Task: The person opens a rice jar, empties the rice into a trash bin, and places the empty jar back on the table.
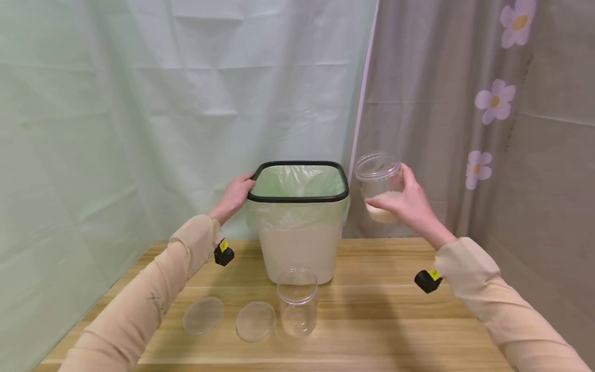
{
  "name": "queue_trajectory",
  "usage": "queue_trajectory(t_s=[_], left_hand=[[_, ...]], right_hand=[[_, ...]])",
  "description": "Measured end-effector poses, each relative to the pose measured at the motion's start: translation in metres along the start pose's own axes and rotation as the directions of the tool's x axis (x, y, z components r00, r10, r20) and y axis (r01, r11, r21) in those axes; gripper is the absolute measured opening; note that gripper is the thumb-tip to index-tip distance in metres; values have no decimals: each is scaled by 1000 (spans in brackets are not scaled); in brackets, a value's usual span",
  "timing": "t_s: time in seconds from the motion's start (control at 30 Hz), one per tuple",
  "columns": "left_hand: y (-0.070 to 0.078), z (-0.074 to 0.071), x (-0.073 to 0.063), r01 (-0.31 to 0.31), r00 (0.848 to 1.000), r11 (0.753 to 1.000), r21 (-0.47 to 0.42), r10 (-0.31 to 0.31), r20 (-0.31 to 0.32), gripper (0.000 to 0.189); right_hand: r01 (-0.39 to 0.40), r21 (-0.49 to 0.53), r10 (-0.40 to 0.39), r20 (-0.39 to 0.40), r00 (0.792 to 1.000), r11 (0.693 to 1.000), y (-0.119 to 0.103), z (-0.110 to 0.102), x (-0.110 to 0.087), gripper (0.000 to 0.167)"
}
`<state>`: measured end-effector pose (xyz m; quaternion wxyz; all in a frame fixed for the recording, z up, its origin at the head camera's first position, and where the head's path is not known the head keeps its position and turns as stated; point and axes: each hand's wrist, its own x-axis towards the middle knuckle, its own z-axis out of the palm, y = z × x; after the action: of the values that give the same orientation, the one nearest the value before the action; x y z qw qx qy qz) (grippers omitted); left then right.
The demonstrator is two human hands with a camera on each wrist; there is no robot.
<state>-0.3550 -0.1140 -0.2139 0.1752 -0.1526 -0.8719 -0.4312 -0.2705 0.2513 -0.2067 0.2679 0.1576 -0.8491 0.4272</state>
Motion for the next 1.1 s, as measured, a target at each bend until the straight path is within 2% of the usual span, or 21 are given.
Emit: queue_trajectory(t_s=[0.17,0.37,0.53,0.73,0.83,0.93,1.1], left_hand=[[0,1,-1,-3,1000,1000,-6,2,-18,38],[2,0,-3,23,1000,1000,-17,-23,-1,48],[2,-1,-2,11,1000,1000,-14,-11,-1,45],[2,-1,0,20,1000,1000,-11,-20,-8,46],[2,-1,1,19,1000,1000,-14,-19,-15,47],[2,0,1,17,1000,1000,-19,-18,-12,46],[0,0,0,10,1000,1000,-26,-10,-13,46]], right_hand=[[10,-36,-9,2,1000,999,-2,-1,10,90],[8,-67,-8,4,1000,998,-2,0,21,90],[9,-86,-8,7,1000,996,-5,2,30,90],[13,-102,-10,29,1000,995,-10,4,41,98],[54,-119,-51,25,998,991,-11,8,48,98],[127,-156,-124,25,992,980,-11,12,55,94],[268,-255,-262,58,963,929,-13,19,63,90]])
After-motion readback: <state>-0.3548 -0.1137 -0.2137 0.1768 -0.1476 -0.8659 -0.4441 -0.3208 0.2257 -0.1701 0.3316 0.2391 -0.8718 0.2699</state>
